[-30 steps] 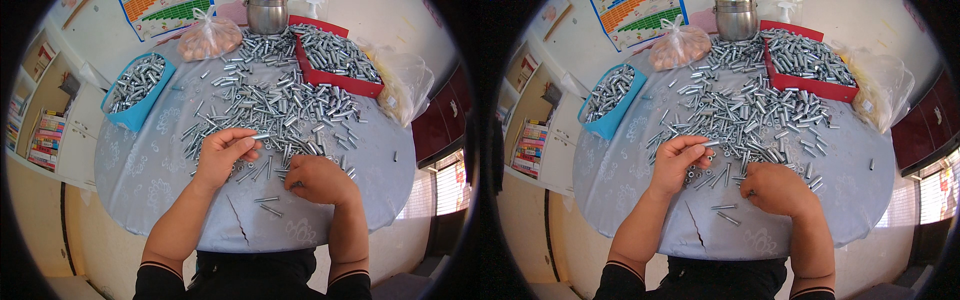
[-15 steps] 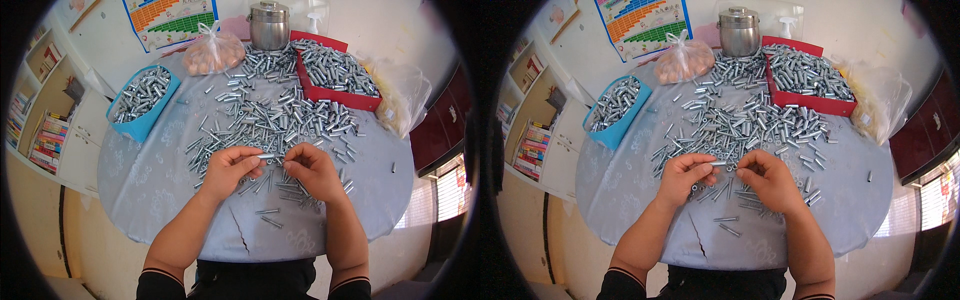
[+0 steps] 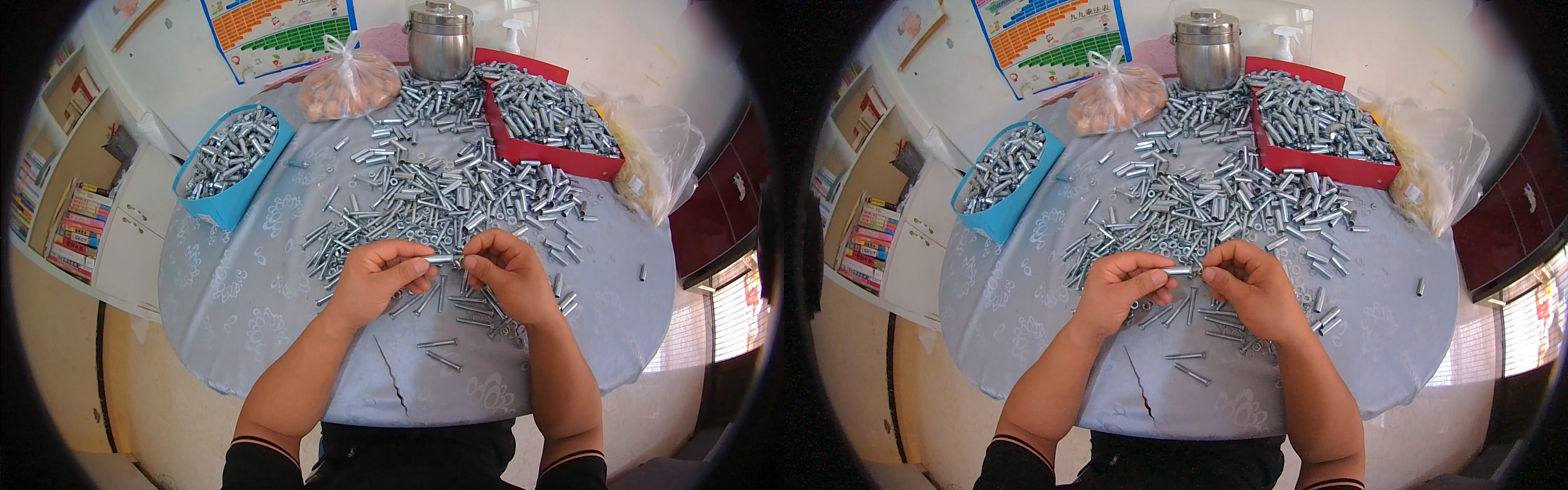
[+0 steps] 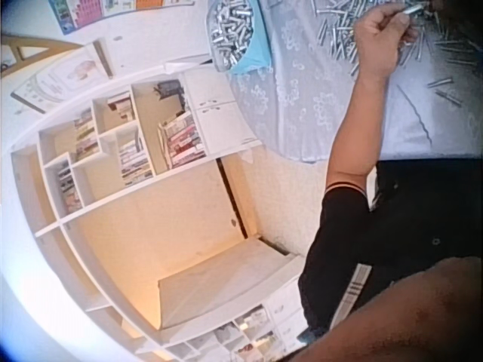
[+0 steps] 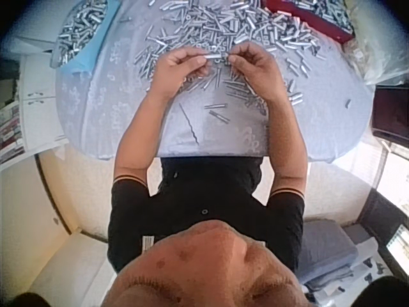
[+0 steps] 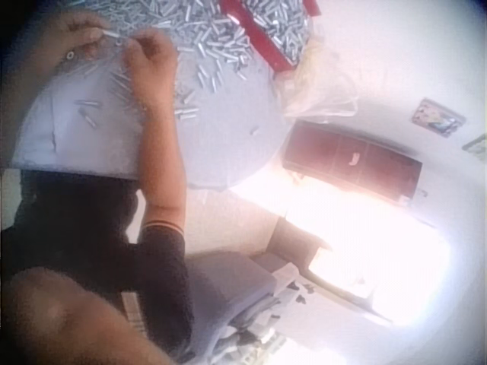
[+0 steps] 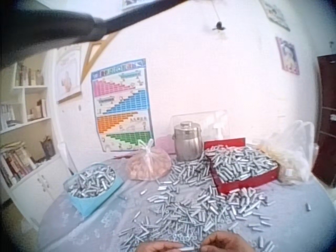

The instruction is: The person repeatedly picks up bolts and washers from a table, threads the washers onto the bolts by hand, and places the assembled fasteners into a blue bin. The task continues throughout the clip with the same repetitive motion.

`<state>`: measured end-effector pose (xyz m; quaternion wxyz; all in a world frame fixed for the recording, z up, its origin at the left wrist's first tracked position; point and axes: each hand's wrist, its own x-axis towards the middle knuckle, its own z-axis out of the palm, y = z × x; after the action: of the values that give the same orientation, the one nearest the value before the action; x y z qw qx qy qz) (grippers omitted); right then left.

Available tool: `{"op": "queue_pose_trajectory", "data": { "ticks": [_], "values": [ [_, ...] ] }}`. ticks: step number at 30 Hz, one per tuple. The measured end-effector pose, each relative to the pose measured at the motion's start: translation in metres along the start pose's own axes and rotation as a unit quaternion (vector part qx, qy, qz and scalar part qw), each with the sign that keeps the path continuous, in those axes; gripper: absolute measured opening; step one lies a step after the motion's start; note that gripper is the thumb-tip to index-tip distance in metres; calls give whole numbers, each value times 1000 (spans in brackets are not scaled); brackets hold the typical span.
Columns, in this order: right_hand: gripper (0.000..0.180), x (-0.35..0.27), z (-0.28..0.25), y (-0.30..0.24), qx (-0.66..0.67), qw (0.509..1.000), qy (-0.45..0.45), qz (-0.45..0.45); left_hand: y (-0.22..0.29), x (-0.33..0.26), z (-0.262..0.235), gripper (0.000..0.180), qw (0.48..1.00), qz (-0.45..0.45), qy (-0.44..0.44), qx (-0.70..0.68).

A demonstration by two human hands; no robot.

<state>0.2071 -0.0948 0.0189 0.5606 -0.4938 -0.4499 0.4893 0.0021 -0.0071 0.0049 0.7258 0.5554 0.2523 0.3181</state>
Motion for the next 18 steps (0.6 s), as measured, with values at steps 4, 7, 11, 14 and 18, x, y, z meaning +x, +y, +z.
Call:
{"op": "queue_pose_trajectory", "data": {
  "ticks": [4, 7, 11, 14, 18],
  "values": [
    [10, 0, 0, -3, -16, 1000, 6, 14, 1, 1, 0, 22, 1000, -7, -4, 3],
    [12, -1, 0, -4, -29, 999, 9, 20, 0, 1, 0, 22, 1000, -8, -4, 6],
    [14, -1, -3, -1, -35, 999, 8, 19, 0, 0, 1, 22, 1000, -14, 2, 4],
    [14, -1, -4, -3, -14, 999, 4, 34, 2, -1, 1, 23, 1000, -26, -2, 4],
    [14, -1, -6, -4, 51, 997, -7, 63, 4, -2, 3, 23, 999, -39, -7, -7]
  ]
}}
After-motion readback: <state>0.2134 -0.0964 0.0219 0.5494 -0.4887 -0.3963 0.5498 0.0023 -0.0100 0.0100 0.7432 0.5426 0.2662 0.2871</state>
